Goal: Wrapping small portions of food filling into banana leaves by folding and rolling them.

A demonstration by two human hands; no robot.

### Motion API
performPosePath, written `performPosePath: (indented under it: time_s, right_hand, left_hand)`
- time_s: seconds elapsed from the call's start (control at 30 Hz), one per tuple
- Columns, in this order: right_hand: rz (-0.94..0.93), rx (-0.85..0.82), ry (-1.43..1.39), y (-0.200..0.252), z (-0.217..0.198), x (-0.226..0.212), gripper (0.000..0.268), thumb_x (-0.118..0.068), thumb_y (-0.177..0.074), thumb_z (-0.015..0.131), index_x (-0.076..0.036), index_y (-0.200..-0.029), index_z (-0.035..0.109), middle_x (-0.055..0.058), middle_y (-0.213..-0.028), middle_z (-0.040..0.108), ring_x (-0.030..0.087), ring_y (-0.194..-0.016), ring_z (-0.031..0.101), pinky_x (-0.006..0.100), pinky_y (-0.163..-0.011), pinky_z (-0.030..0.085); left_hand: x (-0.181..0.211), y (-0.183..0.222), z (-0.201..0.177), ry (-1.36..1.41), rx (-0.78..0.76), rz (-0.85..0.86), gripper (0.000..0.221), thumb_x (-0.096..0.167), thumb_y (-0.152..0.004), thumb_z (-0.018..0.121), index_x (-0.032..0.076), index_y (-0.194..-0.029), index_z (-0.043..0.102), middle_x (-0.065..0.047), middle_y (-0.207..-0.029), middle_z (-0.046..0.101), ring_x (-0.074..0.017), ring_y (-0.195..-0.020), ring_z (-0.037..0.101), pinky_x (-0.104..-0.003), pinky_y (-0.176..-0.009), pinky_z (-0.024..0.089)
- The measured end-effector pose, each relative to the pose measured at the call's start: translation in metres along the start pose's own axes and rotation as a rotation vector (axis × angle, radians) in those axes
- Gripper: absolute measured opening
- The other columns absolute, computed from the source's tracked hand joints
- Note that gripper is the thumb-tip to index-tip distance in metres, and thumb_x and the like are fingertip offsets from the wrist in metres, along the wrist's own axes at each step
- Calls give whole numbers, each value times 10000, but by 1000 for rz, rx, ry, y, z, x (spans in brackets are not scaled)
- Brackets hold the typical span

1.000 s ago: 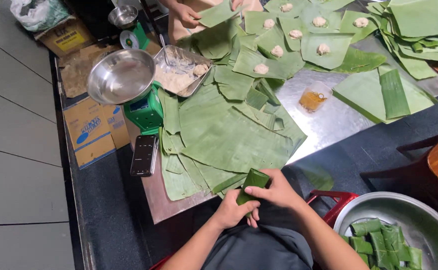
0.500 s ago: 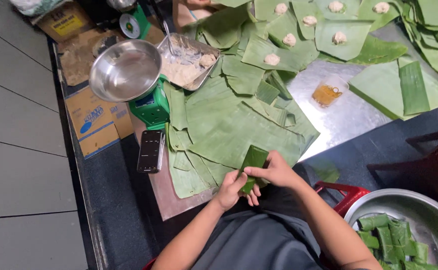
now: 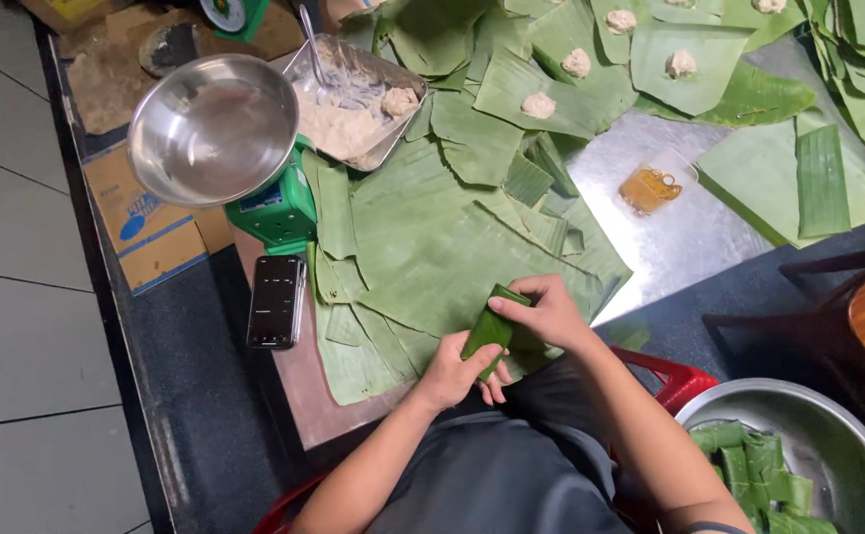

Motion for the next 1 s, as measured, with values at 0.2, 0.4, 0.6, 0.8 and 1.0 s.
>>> performPosePath:
  time_s: [0.2,0.4,0.6,0.8,1.0]
  right_hand:
    - [-20,-1,36,-5,-4,15,227,-86,-834,827,-74,-632,722,-25,-514,486,66,-519,396,250,-491,314]
    - [-61,-37,85,0,5,18,231,-74,-877,799,-69,-666,706,-15,-524,525,57,-560,412,237,-510,350]
    - [-120,-210,-116,10,46,1,172,3,-749,879,-5,-879,767,58,-791,743,104,-773,623,316,-682,572]
    - [-230,-128,-21,7,29,5,209,-90,-772,878,-37,-710,685,55,-656,604,106,-611,540,278,-562,444]
    - [-265,-116,77,0,31,-9,380,-67,-865,781,-78,-547,574,30,-501,463,116,-485,380,272,-491,326]
  left_hand:
    - [13,2,-12,-340,-5,71,231,139,-1015,666,-31,-859,674,-198,-730,735,-240,-575,723,-312,-514,597]
    - [48,13,-28,-513,166,124,239,122,-849,763,39,-651,657,-74,-534,653,-120,-454,615,-237,-407,484]
    - [45,10,-39,-281,285,323,220,72,-737,810,53,-576,660,-54,-469,614,-80,-386,565,-206,-355,463]
    - [39,13,-36,-357,224,384,232,107,-783,810,58,-636,638,-50,-483,622,-84,-427,608,-188,-403,448]
    - [30,13,-38,-340,205,395,233,104,-801,808,59,-645,640,-54,-520,642,-87,-430,607,-197,-405,461]
Point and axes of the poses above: each hand's wrist, its own y-axis away from the middle knuckle, its own z-axis out of the palm, x = y × z, the point moved 7 cm from there along -y, towards the middle knuckle
